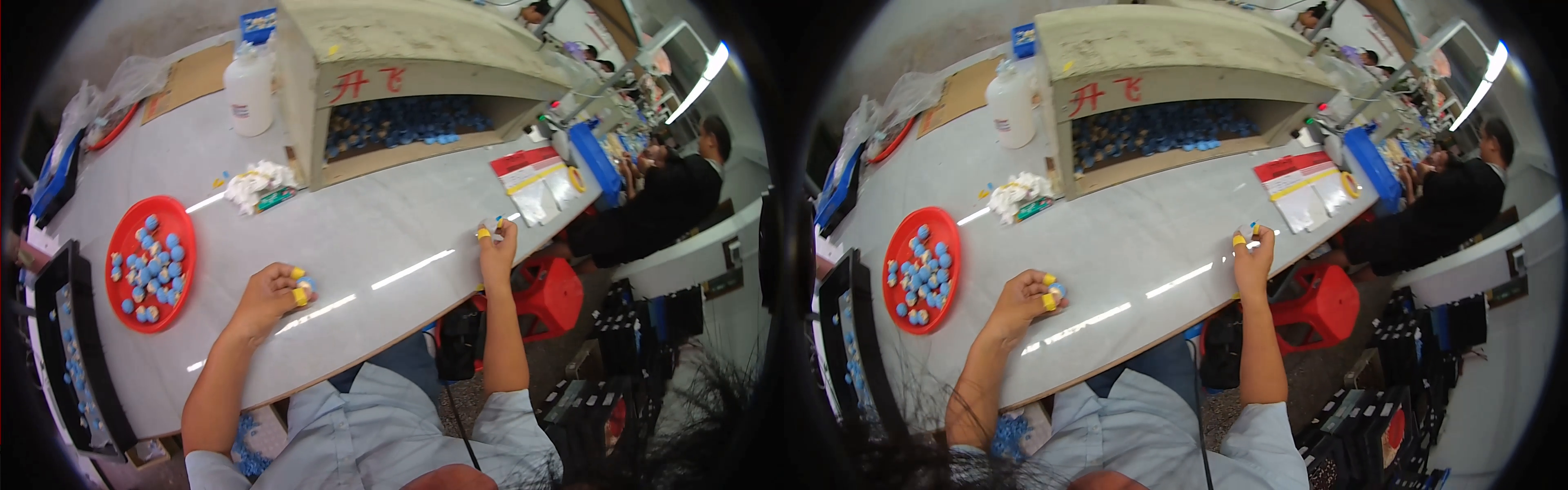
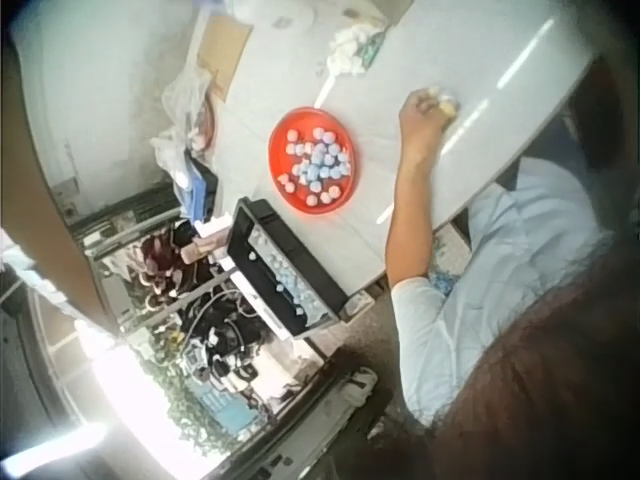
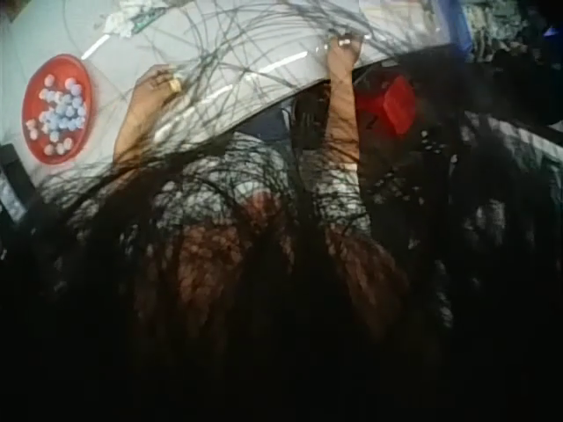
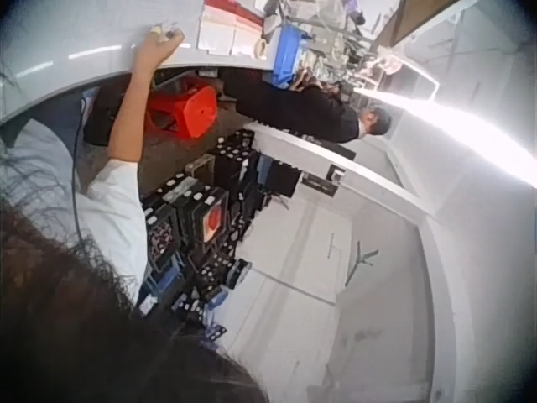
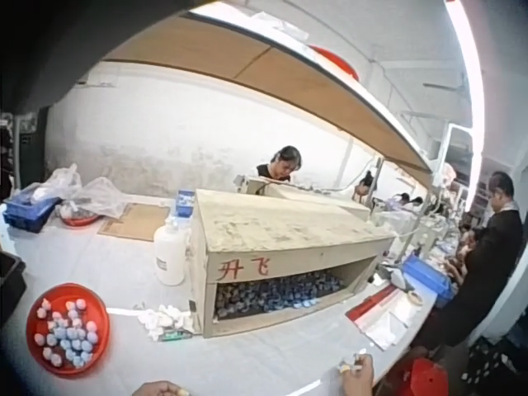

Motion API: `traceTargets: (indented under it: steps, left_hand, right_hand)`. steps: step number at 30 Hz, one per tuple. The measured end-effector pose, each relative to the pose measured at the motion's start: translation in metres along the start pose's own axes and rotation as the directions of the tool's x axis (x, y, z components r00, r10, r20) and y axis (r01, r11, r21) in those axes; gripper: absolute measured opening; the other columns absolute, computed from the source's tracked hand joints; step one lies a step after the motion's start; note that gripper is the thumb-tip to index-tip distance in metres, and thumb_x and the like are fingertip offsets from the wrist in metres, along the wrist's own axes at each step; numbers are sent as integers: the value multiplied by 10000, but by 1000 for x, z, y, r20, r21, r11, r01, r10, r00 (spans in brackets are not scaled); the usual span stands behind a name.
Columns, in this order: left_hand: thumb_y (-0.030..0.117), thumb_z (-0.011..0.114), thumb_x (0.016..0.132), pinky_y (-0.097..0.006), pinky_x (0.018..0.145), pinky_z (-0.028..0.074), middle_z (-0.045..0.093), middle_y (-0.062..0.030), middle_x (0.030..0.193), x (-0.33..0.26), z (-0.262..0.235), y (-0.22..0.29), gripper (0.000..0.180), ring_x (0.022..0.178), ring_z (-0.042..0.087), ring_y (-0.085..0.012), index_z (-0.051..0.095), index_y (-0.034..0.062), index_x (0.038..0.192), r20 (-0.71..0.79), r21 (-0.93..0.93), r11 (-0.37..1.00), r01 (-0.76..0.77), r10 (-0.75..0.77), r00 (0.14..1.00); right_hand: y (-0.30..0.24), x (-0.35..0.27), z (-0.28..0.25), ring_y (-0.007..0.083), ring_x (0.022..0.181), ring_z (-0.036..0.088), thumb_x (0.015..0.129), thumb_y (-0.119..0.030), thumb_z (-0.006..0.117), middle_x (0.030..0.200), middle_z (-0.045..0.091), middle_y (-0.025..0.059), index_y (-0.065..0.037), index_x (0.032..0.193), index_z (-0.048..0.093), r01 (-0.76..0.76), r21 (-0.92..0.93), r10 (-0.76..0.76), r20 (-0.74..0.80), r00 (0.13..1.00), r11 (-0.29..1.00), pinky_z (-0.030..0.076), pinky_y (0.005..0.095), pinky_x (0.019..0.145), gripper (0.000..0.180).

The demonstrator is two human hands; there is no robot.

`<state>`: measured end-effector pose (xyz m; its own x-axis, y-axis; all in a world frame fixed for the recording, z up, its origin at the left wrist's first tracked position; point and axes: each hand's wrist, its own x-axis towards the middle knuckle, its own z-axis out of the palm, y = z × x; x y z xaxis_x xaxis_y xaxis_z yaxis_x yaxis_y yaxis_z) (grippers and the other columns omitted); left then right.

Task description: The person assembles small yellow plastic connectors and blue plastic caps by hand at a factory workstation.

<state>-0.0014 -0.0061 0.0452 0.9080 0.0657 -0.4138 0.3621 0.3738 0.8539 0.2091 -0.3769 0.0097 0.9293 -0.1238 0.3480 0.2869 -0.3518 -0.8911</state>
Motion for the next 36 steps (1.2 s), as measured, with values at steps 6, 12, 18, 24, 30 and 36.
traceTargets:
  steps: [6,12,18,24,30,36]
  left_hand:
    - [25,716,836,-275,736,578,646,-101,975,0,-3,-2,349,882,687,-197,545,-3,1138,-20,-8,1000,2,-2,1000]
    - [-7,692,841,-295,741,588,660,-123,976,5,-1,-4,266,871,700,-238,530,19,1050,-42,-90,996,11,-15,999]
    - [-15,675,862,-292,779,592,646,-148,1015,3,-2,4,304,925,696,-261,495,-12,1107,-12,-132,991,28,-30,999]
    - [1,692,853,-297,726,600,661,-141,1022,1,-5,-5,273,878,702,-247,519,28,1063,-29,-107,994,-5,2,1000]
    - [45,699,866,-278,725,577,639,-141,1084,-10,-5,0,324,910,689,-233,491,13,1113,-133,-187,982,-20,-5,991]
    - [118,710,880,-274,755,545,655,-85,1064,14,-4,-10,309,933,663,-166,504,57,1103,-287,-233,954,-188,117,951]
  right_hand:
    - [20,22,-27,227,857,578,821,-116,713,919,594,105,9,1095,492,-66,-389,17,-128,992,919,465,330,810,374]
    - [-13,-7,-8,279,1072,468,819,-146,719,1165,470,187,70,1237,421,-30,-425,-170,-426,889,905,406,377,890,557]
    - [-80,17,106,211,777,603,834,-9,633,885,615,98,-19,1045,595,398,-91,-383,148,912,913,479,308,684,215]
    - [-72,80,199,329,1026,592,775,-43,663,1012,620,173,-19,1104,588,457,-531,-291,368,883,714,507,431,814,339]
    - [-60,63,210,297,884,634,781,-36,668,958,640,143,11,1091,610,436,-499,-314,312,897,749,524,381,764,318]
    - [-152,-53,174,100,813,601,879,29,618,943,622,41,26,1148,603,-431,255,44,818,573,866,508,243,723,269]
